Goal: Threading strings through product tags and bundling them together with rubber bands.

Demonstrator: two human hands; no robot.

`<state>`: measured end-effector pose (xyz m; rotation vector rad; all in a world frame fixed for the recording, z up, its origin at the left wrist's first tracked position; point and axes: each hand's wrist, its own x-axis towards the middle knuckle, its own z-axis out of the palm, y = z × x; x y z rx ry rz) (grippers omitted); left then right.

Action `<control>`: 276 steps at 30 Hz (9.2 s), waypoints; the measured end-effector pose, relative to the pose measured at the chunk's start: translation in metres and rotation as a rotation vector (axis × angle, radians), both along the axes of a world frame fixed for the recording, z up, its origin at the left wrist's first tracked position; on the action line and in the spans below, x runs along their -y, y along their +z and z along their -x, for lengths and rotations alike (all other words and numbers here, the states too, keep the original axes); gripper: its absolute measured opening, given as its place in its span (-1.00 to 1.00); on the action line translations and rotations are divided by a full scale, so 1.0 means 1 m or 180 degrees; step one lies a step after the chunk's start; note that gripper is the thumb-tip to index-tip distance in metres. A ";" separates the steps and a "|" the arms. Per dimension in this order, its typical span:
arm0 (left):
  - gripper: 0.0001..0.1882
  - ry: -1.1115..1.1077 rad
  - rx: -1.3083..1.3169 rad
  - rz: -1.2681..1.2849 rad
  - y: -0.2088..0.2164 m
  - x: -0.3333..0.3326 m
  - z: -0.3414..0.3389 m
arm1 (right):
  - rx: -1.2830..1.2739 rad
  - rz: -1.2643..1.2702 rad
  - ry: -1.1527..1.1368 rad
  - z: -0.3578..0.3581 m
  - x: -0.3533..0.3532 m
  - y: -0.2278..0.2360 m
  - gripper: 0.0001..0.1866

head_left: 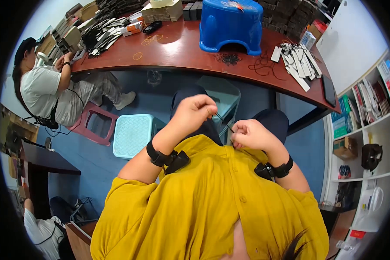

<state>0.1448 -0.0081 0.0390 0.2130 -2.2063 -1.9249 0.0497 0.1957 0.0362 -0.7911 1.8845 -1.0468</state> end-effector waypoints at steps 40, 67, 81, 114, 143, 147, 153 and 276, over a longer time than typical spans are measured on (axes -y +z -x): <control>-0.69 -0.0256 0.0587 0.0117 0.034 0.018 0.078 | -0.1133 0.0695 -0.0436 0.019 -0.064 -0.021 -0.73; -0.38 0.1410 -0.1657 -0.4980 0.003 0.019 0.330 | 0.0587 0.0601 -0.1019 0.077 -0.068 -0.055 -0.88; -0.46 0.0331 -0.2797 -0.4673 0.101 0.133 0.182 | 0.0191 0.0495 -0.0637 0.067 -0.035 -0.043 -0.86; -0.53 0.2694 -0.1657 -0.3591 -0.006 0.377 0.040 | 0.0579 0.0269 -0.0654 0.092 0.014 -0.041 -0.81; -0.79 -0.1043 0.0415 -0.3806 0.000 -0.049 0.163 | -0.0728 0.1494 -0.1047 0.146 0.007 0.010 -0.62; -0.83 -0.0935 -0.0538 -0.4986 0.024 0.036 0.156 | -0.1471 0.0983 -0.1435 0.169 -0.002 0.017 -0.74; -0.84 -0.0947 -0.0496 -0.5193 -0.006 0.076 0.168 | -0.2718 -0.0528 -0.1026 0.209 0.041 0.046 -0.55; -0.88 0.0053 -0.0788 -0.4013 -0.001 0.089 0.177 | -0.3651 0.0284 -0.0285 0.240 0.145 0.001 -0.13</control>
